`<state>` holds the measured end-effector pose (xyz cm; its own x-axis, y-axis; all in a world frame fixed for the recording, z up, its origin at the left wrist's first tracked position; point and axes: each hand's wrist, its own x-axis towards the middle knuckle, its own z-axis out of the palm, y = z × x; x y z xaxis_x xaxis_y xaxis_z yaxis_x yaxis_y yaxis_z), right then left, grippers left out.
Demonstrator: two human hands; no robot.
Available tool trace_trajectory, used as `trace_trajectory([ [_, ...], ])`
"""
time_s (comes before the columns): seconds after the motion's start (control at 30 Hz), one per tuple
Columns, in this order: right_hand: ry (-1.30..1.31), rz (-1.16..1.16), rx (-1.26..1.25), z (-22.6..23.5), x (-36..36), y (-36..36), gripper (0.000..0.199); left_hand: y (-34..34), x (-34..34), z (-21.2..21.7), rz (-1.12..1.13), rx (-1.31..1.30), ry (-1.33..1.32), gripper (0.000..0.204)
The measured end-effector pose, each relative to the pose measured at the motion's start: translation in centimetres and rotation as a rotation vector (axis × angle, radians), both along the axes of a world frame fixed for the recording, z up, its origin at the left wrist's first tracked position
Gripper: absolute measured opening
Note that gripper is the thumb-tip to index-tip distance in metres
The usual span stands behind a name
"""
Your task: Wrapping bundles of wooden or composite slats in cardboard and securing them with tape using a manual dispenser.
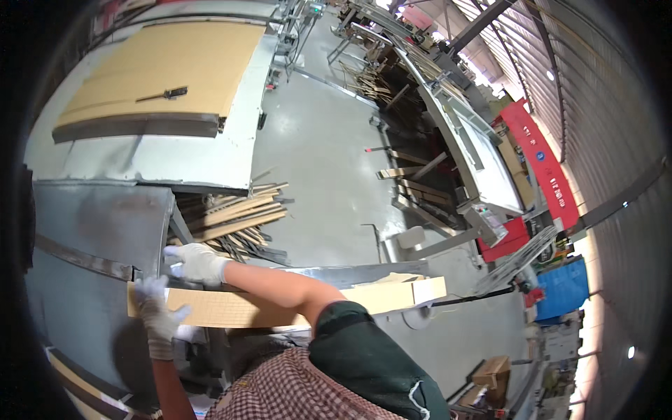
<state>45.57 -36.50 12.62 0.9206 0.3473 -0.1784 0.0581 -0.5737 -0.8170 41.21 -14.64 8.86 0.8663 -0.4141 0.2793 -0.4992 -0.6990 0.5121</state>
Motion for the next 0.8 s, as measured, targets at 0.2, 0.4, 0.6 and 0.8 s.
trace_trajectory([
  [0.2, 0.248, -0.167, 1.157, 4.3, -15.1, -13.4, 0.084, -15.8, -9.2, 1.6, -0.666, 0.391, -0.123, 0.113],
  [0.4, -0.070, -0.390, 0.699, 4.1, -32.7, -25.1, 0.037, -35.8, -13.9, -20.9, -0.684, -0.285, 0.514, 0.072],
  [0.6, -0.862, -1.466, 0.292, 2.7, -50.8, -42.2, 0.054, -45.1, -23.7, 9.1, -0.661, 0.240, 0.035, 0.102],
  [0.8, -0.624, -1.013, 1.327, 2.9, -51.5, -46.5, 0.073, -39.4, -28.5, 9.2, -0.723, -0.190, 0.547, 0.110],
])
